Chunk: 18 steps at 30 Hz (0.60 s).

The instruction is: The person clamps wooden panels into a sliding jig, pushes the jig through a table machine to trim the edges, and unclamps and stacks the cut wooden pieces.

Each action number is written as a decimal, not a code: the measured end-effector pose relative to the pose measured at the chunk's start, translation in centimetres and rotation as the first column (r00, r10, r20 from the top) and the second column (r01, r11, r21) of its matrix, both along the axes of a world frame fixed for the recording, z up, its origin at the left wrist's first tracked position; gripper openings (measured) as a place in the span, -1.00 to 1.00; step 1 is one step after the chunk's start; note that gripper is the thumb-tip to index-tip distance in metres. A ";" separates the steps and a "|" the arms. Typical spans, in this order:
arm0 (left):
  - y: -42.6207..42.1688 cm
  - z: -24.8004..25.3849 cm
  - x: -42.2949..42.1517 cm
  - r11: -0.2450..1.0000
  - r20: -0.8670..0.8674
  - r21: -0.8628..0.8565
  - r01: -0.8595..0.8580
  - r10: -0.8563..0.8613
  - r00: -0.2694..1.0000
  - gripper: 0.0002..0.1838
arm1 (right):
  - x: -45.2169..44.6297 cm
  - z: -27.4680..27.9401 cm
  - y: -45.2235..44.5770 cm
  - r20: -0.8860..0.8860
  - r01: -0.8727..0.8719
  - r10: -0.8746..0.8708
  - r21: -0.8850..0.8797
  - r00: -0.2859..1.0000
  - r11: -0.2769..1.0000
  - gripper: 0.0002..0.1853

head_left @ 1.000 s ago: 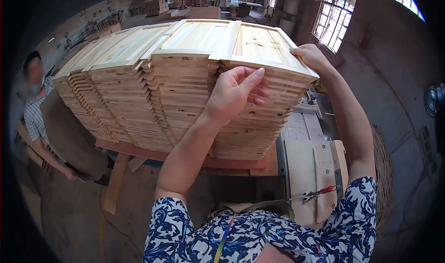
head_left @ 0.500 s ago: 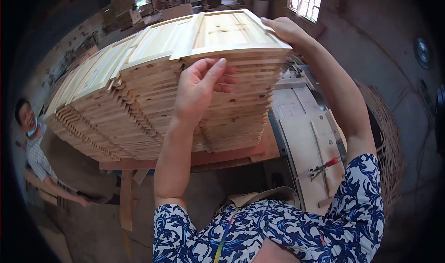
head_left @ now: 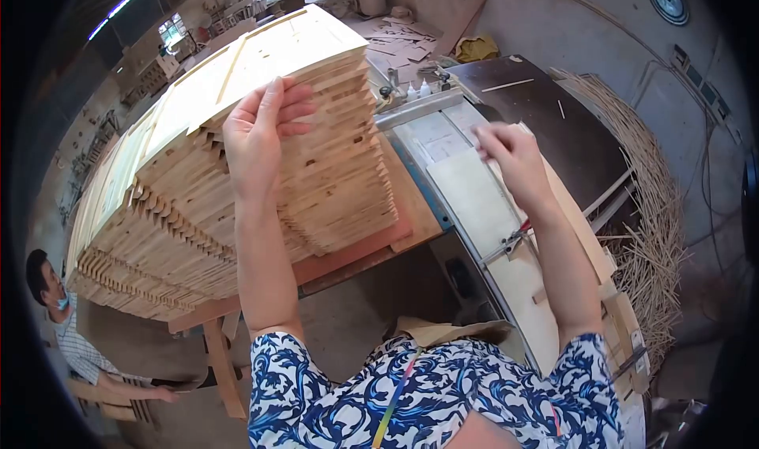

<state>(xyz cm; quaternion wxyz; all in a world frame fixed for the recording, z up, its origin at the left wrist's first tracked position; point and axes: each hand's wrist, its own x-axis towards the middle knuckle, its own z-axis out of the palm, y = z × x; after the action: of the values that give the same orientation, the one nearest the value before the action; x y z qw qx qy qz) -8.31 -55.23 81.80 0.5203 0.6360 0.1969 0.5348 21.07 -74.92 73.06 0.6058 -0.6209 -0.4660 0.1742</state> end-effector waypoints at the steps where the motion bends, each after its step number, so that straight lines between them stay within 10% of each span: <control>1: 0.0 -0.2 0.3 0.999 0.012 0.003 -0.052 0.052 0.999 -0.66 | 0.4 -2.0 -2.2 -0.061 0.034 -0.035 -0.013 0.998 0.999 -0.68; 11: 0.6 -0.8 1.5 0.976 -0.001 0.037 -0.216 0.216 0.976 -0.73 | -0.7 -23.3 -21.6 -0.339 0.048 -0.194 -0.395 0.920 0.918 -0.74; 18: -6.2 -3.4 5.4 0.964 -0.038 0.093 -0.249 0.253 0.967 -0.76 | -2.8 -27.3 -29.0 -0.482 -0.063 -0.192 -0.463 0.855 0.884 -0.77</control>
<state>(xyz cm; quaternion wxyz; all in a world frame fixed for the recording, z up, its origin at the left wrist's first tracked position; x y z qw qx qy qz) -2.91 -61.46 78.38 0.4153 0.6411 0.2652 0.5884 18.22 -103.90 45.73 0.5478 -0.6933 -0.2097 0.4186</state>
